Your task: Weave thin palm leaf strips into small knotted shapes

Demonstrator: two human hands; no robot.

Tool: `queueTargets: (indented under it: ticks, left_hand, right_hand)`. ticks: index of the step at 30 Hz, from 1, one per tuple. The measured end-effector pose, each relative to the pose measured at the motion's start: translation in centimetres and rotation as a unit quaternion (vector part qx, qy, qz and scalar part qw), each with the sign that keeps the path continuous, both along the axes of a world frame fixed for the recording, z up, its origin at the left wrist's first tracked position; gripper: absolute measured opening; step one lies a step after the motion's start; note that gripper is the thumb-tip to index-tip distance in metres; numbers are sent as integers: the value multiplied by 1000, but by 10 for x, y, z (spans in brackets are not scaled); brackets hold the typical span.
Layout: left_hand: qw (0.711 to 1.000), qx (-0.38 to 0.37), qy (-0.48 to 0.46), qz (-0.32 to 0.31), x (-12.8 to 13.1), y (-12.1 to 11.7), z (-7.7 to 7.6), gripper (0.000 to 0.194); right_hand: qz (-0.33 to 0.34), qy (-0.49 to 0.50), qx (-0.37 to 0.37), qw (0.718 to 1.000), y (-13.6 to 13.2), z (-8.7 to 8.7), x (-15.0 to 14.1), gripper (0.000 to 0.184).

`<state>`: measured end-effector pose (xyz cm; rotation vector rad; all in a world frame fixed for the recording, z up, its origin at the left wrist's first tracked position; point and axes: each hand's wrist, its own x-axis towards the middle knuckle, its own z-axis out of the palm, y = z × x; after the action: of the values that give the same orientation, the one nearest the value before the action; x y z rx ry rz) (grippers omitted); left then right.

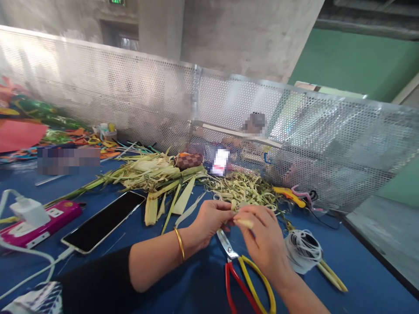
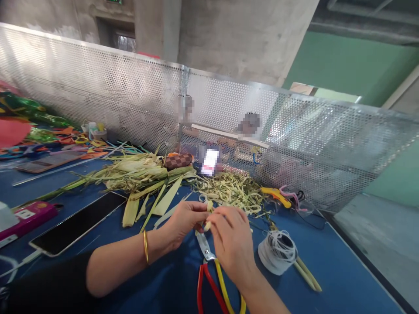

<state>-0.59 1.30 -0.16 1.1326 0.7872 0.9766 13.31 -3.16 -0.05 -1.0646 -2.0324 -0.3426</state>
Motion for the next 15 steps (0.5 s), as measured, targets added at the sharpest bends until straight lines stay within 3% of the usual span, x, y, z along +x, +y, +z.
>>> queueTargets:
  ticks: [5, 9, 15]
  left_hand:
    - [999, -8, 19, -41, 0, -4, 1, 9]
    - [998, -23, 29, -55, 0, -5, 0, 10]
    - [998, 3, 46, -46, 3, -8, 0, 6]
  right_hand:
    - [-71, 141, -145, 977, 7, -3, 11, 15]
    - [-114, 149, -241, 952, 11, -4, 15, 18]
    - [-94, 237, -323, 912, 11, -2, 9, 22]
